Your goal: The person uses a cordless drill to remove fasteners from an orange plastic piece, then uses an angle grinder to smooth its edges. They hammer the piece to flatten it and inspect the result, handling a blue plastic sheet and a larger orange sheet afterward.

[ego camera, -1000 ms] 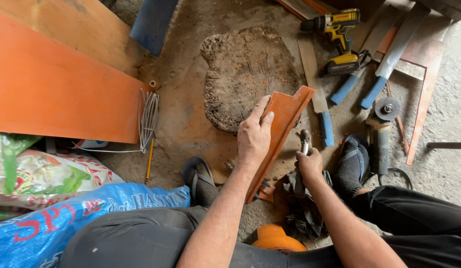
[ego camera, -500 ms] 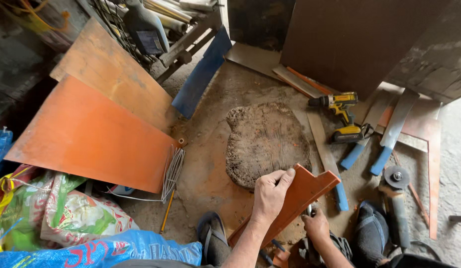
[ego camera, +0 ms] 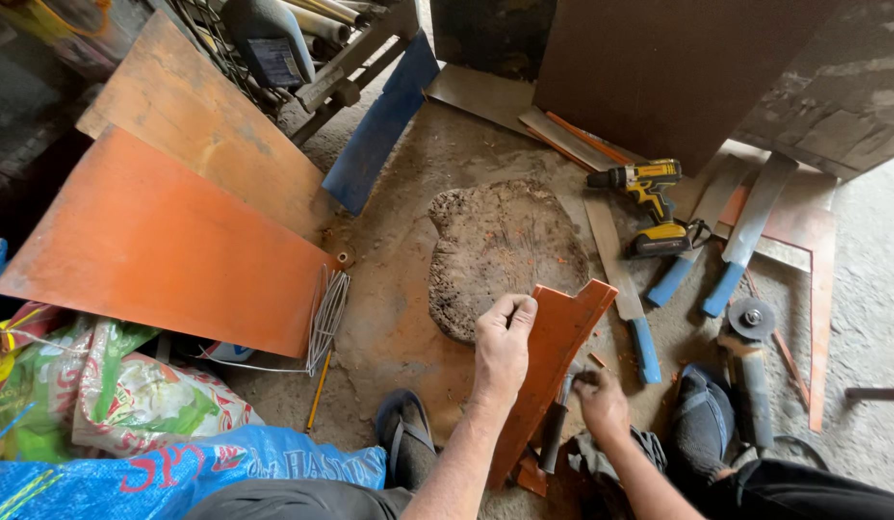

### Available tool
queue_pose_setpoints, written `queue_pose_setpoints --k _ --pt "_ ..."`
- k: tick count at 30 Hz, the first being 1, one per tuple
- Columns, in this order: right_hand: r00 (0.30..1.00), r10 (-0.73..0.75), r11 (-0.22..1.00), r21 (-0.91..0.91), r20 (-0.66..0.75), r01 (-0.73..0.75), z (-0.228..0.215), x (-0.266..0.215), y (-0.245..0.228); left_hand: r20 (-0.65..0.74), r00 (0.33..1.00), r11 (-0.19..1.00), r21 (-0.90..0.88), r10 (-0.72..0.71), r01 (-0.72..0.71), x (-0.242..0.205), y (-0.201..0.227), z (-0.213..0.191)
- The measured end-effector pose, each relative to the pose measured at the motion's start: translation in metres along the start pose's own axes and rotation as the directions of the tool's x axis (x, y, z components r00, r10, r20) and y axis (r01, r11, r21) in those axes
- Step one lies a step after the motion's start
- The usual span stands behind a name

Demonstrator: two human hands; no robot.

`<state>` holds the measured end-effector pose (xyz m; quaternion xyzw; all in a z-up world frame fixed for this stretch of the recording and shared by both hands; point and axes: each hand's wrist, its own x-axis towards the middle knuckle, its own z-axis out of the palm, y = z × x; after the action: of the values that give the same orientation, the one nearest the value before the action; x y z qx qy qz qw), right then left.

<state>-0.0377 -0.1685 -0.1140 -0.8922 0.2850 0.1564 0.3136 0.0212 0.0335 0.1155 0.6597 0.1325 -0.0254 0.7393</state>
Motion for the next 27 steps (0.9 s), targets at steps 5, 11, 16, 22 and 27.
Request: queue_pose_setpoints --k 5,11,16,22,27 --pt "0.993 -0.057 0.754 0.647 -0.105 0.112 -0.115 -0.020 -0.089 0.013 0.982 0.968 0.164 0.190 -0.190 -0.008 0.013 0.003" --pt "0.794 -0.608 0.472 0.812 0.019 0.342 -0.239 -0.099 -0.163 0.176 0.832 0.720 0.428 0.527 -0.547 -0.021 0.036 0.004" --pt "0.825 -0.543 0.788 0.436 0.157 0.435 -0.247 -0.140 -0.178 0.451 0.705 0.496 0.503 0.548 -0.708 -0.036 0.045 0.013" --pt "0.844 -0.502 0.825 0.395 0.188 0.403 -0.225 -0.146 -0.145 0.467 0.651 0.483 0.438 0.599 -0.758 -0.051 0.046 0.019" --pt "0.924 -0.363 0.605 0.784 0.119 0.137 -0.182 -0.117 -0.113 0.253 0.506 0.268 0.614 0.825 -0.743 -0.058 0.045 0.031"
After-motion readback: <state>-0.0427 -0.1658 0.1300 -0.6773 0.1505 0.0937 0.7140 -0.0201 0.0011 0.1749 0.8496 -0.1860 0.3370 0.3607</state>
